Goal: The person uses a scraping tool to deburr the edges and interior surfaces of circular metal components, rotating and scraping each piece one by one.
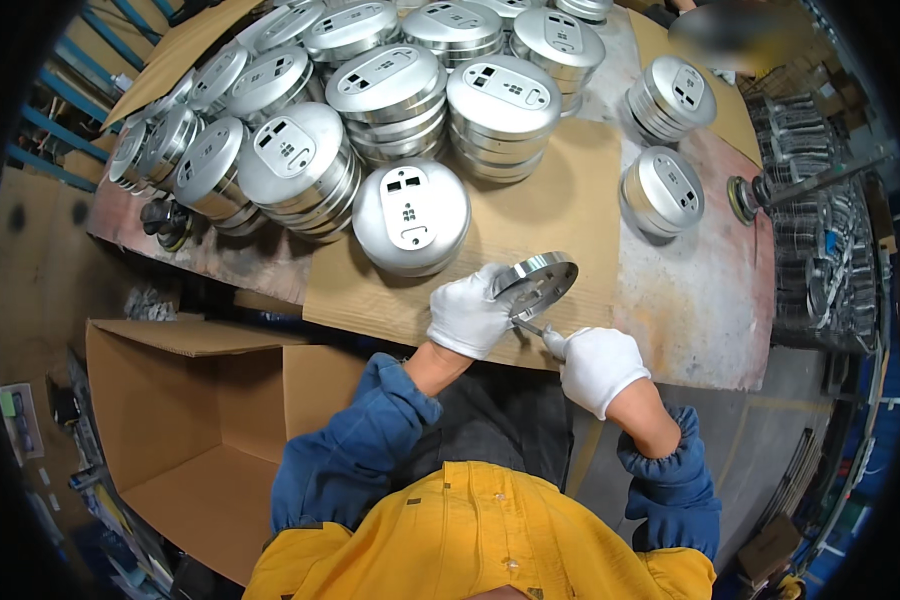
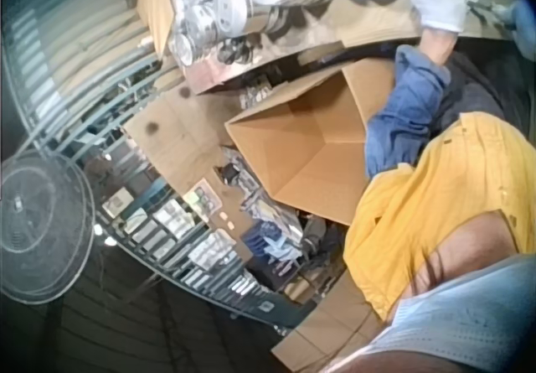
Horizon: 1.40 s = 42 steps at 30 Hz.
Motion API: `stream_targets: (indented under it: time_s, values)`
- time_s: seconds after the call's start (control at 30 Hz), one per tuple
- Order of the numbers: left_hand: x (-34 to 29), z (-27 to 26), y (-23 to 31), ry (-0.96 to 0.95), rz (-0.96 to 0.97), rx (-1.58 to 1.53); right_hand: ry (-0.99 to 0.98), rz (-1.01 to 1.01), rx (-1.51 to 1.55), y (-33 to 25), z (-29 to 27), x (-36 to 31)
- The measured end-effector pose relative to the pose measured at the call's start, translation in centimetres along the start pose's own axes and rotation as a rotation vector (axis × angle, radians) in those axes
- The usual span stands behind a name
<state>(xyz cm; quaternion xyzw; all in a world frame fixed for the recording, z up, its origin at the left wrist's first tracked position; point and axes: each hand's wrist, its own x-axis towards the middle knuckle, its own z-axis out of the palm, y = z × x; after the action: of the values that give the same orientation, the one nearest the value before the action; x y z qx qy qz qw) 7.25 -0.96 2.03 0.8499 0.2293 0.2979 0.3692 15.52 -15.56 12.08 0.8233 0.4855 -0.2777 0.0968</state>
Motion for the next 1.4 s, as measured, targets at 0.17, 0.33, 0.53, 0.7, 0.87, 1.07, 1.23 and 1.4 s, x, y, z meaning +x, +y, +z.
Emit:
stream_targets:
  time_s: [0.17,0.33,0.53,0.7,0.87,1.07,1.23,1.4]
  values:
    - [0.2,-0.2,0.2,0.018,-0.026,-0.006,0.048,-0.015,0.009,0.4,0.5,0.2]
    - [-0.2,0.1,-0.4,0.035,0.005,-0.004,0.086,-0.038,0.005,0.1,0.4,0.1]
    - [-0.2,0.2,-0.4,0.008,0.006,0.015,-0.055,-0.029,-0.017,-0.7,-1.5,0.8]
    - [0.2,-0.1,-0.2,0.005,-0.127,-0.055,-0.088,-0.026,-0.028,-1.4,-0.4,0.5]
    - [0.4,0.3,-0.3,-0.005,-0.255,-0.012,0.260,0.081,0.016,-2.3,7.1,-1.7]
    - [0.8,0.0,0.0,0.008,-0.316,-0.018,0.636,0.113,0.027,-1.8,14.9,0.0]
    - [-0.5,1.4,-1.1,0.045,-0.456,-0.200,1.212,0.062,0.655,-0.1,16.3,1.3]
    - [-2.7,2.0,0.6,0.070,-0.617,-0.783,0.962,0.415,1.709,-2.6,11.0,1.6]
